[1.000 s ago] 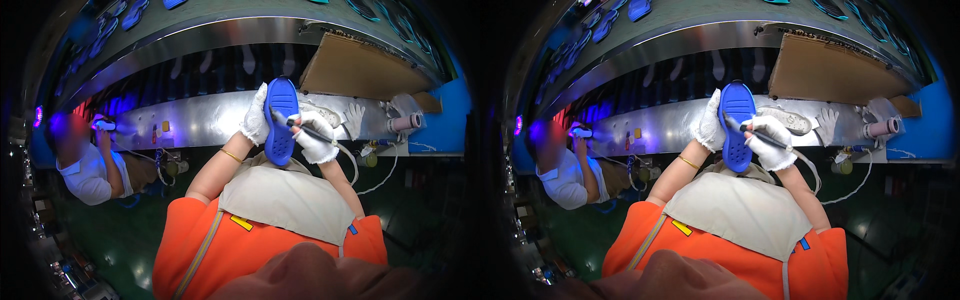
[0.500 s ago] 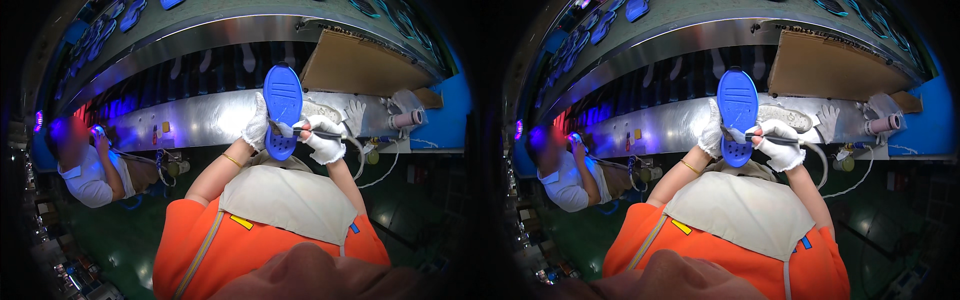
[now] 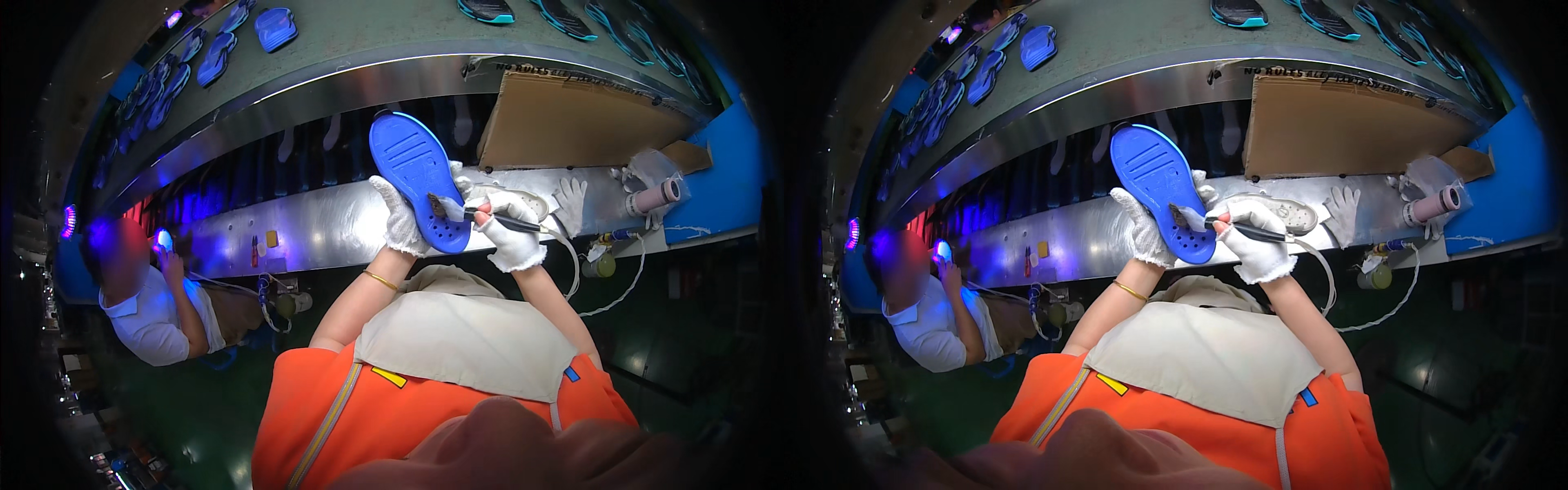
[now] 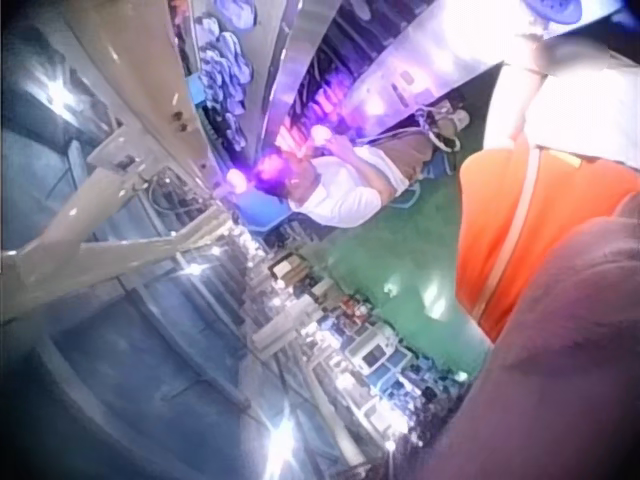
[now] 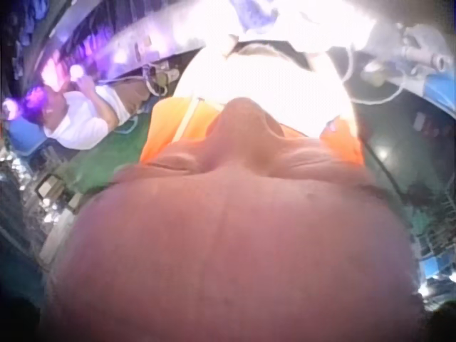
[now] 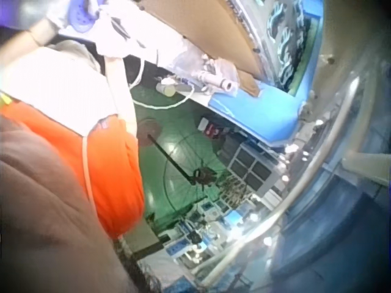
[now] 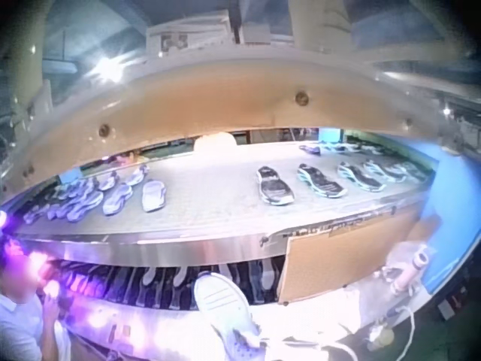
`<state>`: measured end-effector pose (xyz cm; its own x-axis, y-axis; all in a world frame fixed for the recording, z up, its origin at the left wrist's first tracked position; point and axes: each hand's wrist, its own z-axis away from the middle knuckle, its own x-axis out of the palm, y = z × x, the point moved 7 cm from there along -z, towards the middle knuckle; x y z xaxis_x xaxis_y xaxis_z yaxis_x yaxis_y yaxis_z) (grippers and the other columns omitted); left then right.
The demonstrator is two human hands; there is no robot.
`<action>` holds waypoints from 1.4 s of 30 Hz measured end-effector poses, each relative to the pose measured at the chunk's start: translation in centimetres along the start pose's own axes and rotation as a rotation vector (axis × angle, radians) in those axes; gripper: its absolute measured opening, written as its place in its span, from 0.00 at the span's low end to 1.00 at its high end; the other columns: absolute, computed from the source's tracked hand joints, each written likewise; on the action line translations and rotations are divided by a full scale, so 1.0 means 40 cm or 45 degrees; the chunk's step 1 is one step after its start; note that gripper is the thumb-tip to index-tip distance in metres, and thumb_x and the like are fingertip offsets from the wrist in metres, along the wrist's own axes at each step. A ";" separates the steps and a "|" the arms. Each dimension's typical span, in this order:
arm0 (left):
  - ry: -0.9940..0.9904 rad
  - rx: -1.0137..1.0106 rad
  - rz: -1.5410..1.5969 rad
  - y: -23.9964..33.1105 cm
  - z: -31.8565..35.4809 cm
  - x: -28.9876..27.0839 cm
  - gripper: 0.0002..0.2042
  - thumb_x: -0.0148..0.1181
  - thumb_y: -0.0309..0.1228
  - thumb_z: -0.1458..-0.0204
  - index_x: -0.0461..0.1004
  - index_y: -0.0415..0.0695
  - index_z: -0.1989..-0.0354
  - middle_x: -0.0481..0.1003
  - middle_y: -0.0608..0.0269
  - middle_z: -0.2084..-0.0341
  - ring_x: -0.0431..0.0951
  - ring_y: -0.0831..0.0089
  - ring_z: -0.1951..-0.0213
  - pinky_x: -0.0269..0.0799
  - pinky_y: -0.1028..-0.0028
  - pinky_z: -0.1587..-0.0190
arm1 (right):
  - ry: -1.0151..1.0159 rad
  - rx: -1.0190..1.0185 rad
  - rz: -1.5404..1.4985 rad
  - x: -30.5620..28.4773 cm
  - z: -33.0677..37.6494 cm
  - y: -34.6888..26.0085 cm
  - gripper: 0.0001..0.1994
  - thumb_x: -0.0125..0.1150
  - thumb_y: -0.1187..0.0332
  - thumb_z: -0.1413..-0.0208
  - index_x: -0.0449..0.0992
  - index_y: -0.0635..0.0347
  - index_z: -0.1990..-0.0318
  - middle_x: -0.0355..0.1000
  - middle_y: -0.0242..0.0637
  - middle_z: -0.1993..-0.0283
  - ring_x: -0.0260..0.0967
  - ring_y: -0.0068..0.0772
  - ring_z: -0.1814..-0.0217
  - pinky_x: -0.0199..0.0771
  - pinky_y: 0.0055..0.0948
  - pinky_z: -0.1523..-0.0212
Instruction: The person uses a handheld cutting tool to trim excess material from the edges of blue slip-on shoes on a factory line. They handle each shoe one at a time, rotate it to access different edges, and place the finished shoe on the conveyor.
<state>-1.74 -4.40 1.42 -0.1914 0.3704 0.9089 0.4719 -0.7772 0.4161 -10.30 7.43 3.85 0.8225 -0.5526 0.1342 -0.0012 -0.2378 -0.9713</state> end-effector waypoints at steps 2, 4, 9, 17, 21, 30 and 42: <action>-0.093 0.009 0.009 0.018 -0.021 0.024 0.58 0.35 0.82 0.70 0.63 0.38 0.43 0.73 0.53 0.54 0.75 0.60 0.54 0.73 0.61 0.49 | -0.108 -0.152 0.144 0.034 -0.007 -0.027 0.04 0.66 0.75 0.51 0.76 0.62 0.69 0.75 0.34 0.66 0.70 0.21 0.65 0.71 0.23 0.62; -0.108 0.061 0.020 0.037 -0.035 0.029 0.59 0.37 0.82 0.71 0.64 0.36 0.44 0.73 0.54 0.55 0.75 0.61 0.55 0.73 0.62 0.50 | -0.231 -0.096 0.196 0.057 -0.003 -0.045 0.04 0.65 0.75 0.51 0.75 0.62 0.70 0.75 0.33 0.66 0.68 0.20 0.67 0.70 0.23 0.64; -0.401 0.046 0.204 0.057 -0.048 0.084 0.59 0.46 0.80 0.74 0.63 0.36 0.43 0.73 0.52 0.53 0.72 0.56 0.55 0.68 0.60 0.46 | -0.040 0.035 -0.615 0.027 -0.026 -0.004 0.05 0.64 0.74 0.47 0.74 0.62 0.66 0.75 0.36 0.64 0.72 0.22 0.65 0.74 0.22 0.64; -0.566 -0.015 -0.088 0.111 -0.093 0.100 0.61 0.49 0.79 0.77 0.58 0.37 0.39 0.69 0.44 0.49 0.71 0.52 0.48 0.67 0.53 0.43 | -0.218 0.394 -0.687 0.027 -0.037 0.024 0.07 0.63 0.72 0.46 0.72 0.58 0.62 0.73 0.35 0.61 0.74 0.26 0.61 0.76 0.28 0.60; -0.504 -0.082 -0.463 0.109 -0.105 0.101 0.61 0.47 0.80 0.76 0.58 0.39 0.38 0.68 0.43 0.47 0.75 0.51 0.51 0.72 0.54 0.46 | -0.281 0.183 -0.366 0.021 -0.058 -0.022 0.08 0.62 0.80 0.49 0.73 0.61 0.62 0.73 0.40 0.55 0.74 0.31 0.54 0.78 0.27 0.53; -0.285 -0.241 -1.057 0.113 -0.127 0.083 0.52 0.44 0.78 0.67 0.67 0.43 0.43 0.76 0.48 0.57 0.80 0.57 0.58 0.80 0.63 0.58 | -0.613 0.345 0.011 0.027 -0.071 -0.061 0.07 0.63 0.77 0.55 0.78 0.57 0.66 0.75 0.35 0.57 0.72 0.26 0.54 0.74 0.25 0.53; 0.169 -0.438 -1.126 0.130 -0.107 0.095 0.39 0.43 0.69 0.50 0.71 0.44 0.46 0.78 0.50 0.61 0.81 0.65 0.66 0.81 0.68 0.66 | -0.584 0.189 0.047 0.044 -0.094 -0.083 0.06 0.61 0.80 0.55 0.76 0.60 0.69 0.74 0.34 0.65 0.73 0.25 0.62 0.76 0.24 0.58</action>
<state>-3.71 -9.23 7.14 -0.4634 0.8505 0.2488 -0.1647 -0.3585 0.9189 -10.97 4.22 8.05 0.9894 -0.1415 0.0312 0.0185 -0.0899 -0.9958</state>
